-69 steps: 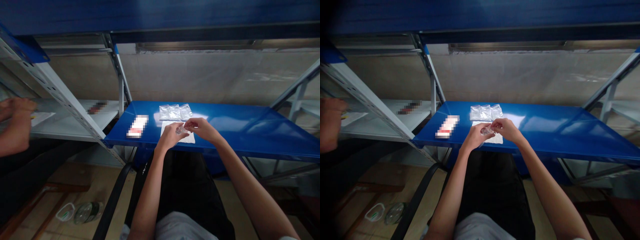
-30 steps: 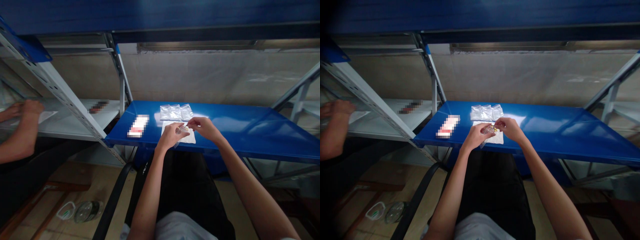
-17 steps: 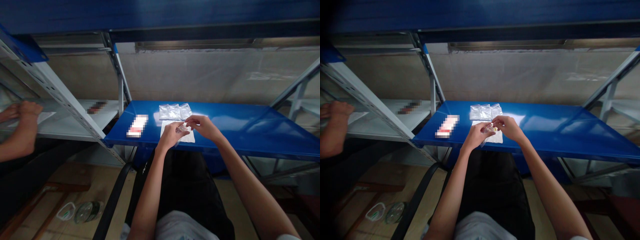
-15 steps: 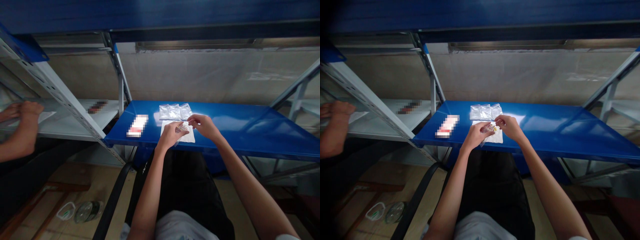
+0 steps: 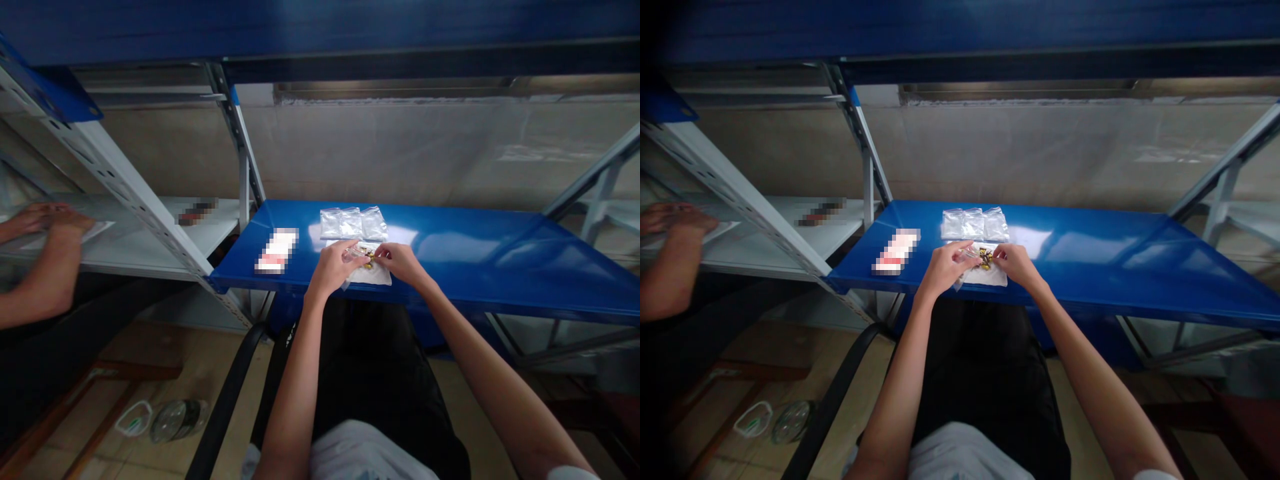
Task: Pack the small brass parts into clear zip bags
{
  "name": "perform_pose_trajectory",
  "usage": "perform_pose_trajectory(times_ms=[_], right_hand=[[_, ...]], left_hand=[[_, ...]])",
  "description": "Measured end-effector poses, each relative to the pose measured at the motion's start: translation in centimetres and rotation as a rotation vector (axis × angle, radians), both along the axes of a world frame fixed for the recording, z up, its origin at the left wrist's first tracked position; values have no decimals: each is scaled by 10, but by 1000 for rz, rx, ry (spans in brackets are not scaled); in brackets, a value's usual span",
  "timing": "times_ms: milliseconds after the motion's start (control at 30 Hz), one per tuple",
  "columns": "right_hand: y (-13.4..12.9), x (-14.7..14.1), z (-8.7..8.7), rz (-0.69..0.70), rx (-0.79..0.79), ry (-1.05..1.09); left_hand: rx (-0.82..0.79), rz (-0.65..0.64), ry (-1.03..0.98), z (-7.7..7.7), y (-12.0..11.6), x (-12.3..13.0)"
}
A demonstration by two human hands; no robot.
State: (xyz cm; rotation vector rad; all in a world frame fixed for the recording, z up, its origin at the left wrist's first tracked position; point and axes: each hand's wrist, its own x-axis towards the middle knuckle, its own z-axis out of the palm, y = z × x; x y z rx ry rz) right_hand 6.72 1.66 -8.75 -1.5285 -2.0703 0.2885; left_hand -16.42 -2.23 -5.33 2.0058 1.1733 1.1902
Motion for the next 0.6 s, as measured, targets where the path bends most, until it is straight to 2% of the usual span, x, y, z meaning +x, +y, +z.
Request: perform_pose_trajectory(times_ms=[200, 400, 500, 600], right_hand=[[1, -1, -2, 45, 1, -97], [0, 1, 0, 55, -17, -106], [0, 4, 7, 53, -29, 1], [-3, 3, 21, 100, -52, 218]], left_hand=[[-17, 4, 25, -1, 1, 2], [-16, 6, 21, -1, 1, 2], [-18, 0, 11, -1, 1, 2], [-29, -33, -36, -2, 1, 4]])
